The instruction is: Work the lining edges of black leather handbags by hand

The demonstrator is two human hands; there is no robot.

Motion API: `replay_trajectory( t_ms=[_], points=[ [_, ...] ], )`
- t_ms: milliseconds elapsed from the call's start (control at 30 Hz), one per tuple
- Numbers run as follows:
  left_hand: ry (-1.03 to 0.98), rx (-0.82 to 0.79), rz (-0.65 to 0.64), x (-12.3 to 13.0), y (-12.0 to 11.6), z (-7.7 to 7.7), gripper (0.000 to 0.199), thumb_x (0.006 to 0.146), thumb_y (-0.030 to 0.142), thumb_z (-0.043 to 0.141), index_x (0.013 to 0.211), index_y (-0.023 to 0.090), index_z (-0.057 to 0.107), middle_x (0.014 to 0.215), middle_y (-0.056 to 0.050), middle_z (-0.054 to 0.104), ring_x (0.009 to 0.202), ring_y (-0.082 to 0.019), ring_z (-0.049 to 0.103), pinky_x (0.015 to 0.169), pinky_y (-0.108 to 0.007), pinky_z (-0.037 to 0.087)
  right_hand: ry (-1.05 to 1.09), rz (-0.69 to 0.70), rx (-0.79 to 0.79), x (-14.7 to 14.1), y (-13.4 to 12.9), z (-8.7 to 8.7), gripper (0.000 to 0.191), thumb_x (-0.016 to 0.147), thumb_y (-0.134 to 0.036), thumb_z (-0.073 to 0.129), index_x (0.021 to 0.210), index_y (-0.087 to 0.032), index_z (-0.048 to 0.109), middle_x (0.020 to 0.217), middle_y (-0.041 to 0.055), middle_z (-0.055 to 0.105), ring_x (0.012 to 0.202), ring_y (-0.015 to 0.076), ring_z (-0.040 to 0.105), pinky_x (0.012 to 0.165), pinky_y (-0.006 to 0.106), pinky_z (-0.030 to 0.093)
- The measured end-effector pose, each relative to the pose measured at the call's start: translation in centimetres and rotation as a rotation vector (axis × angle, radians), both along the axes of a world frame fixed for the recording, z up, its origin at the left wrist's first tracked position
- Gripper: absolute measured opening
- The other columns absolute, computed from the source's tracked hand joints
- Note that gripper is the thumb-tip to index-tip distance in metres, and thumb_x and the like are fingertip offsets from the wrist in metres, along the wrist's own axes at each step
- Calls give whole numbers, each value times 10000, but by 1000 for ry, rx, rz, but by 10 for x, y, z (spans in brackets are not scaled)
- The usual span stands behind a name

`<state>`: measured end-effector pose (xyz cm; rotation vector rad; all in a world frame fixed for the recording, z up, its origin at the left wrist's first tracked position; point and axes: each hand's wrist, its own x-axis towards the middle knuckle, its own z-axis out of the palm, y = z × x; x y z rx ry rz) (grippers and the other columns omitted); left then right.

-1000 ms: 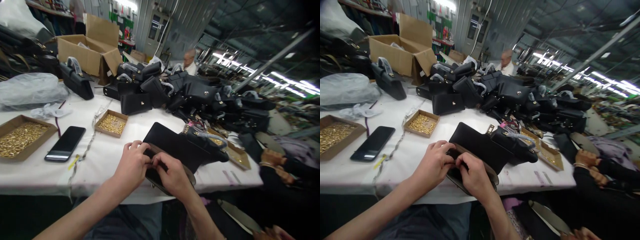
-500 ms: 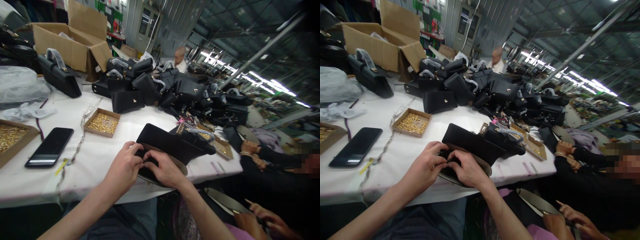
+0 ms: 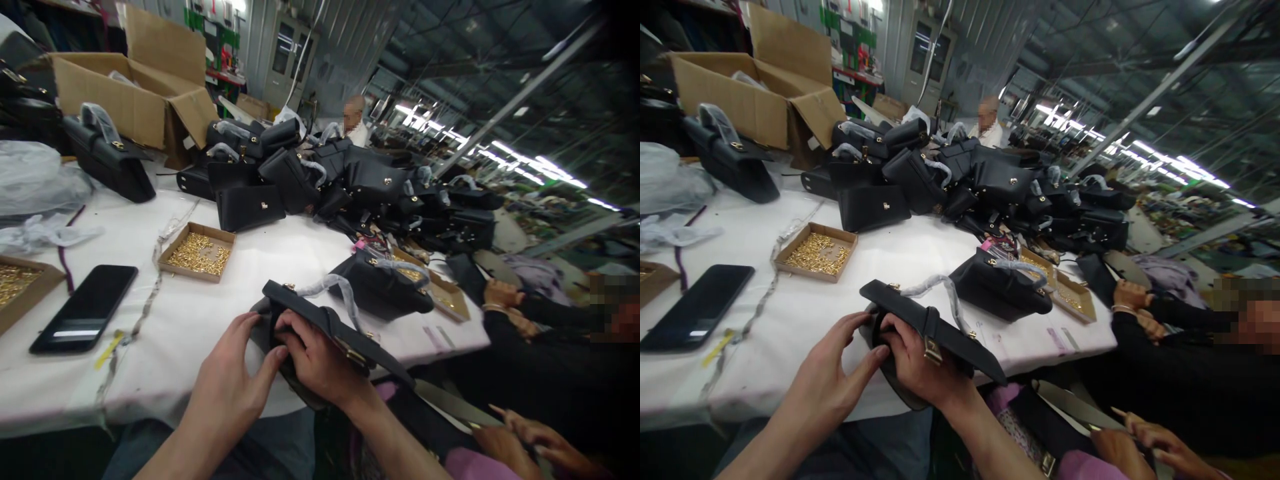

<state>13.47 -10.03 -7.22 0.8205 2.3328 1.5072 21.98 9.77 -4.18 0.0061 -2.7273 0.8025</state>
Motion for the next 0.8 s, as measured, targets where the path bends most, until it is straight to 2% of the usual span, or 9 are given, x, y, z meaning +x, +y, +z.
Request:
replay_trajectory(
  t_ms=[100, 267, 433, 633, 800],
  points=[
    [85, -14, 8, -2, 8, -3, 448, 1087, 486, 586, 1482, 284, 647, 1567, -72, 667, 1446, -314, 648, 1263, -614, 575, 8, 4, 62, -4, 1, 4, 222, 1112, -159, 540, 1239, -295, 662, 1231, 51, 770, 1234, 275, 722, 1140, 452, 547],
    [247, -35, 5, -11, 17, 5, 354, 1113, 314, 490, 1353, 251, 743, 1368, -59, 786, 1257, -285, 756, 1097, -535, 647, 71, 39, 172, -10, 3, 12, 220, 1126, -147, 545, 1235, -286, 676, 1260, 66, 742, 1249, 276, 710, 1162, 453, 548],
    [362, -152, -88, -29, 29, 18, 276, 1085, 208, 474, 1120, 226, 746, 1105, -68, 811, 1031, -310, 770, 929, -499, 587, 34, 77, -23, -18, 10, 14, 229, 1154, -148, 502, 1246, -255, 682, 1363, 101, 639, 1257, 223, 684, 1120, 356, 569],
    [354, -373, -135, -48, 46, 35, 281, 1075, 213, 452, 891, 228, 664, 889, -96, 773, 848, -316, 746, 723, -432, 370, 97, 144, -146, -31, 29, 3, 221, 1158, -142, 513, 1238, -256, 684, 1261, 83, 668, 1232, 218, 674, 1101, 357, 545],
    [279, -360, -117, -58, 58, 42, 261, 1033, 202, 481, 826, 227, 640, 838, -98, 759, 798, -290, 730, 690, -411, 284, 124, 119, -227, -39, 39, 1, 189, 1126, -128, 587, 1155, -258, 721, 1173, 64, 694, 1170, 221, 687, 1053, 360, 549]
  ],
)
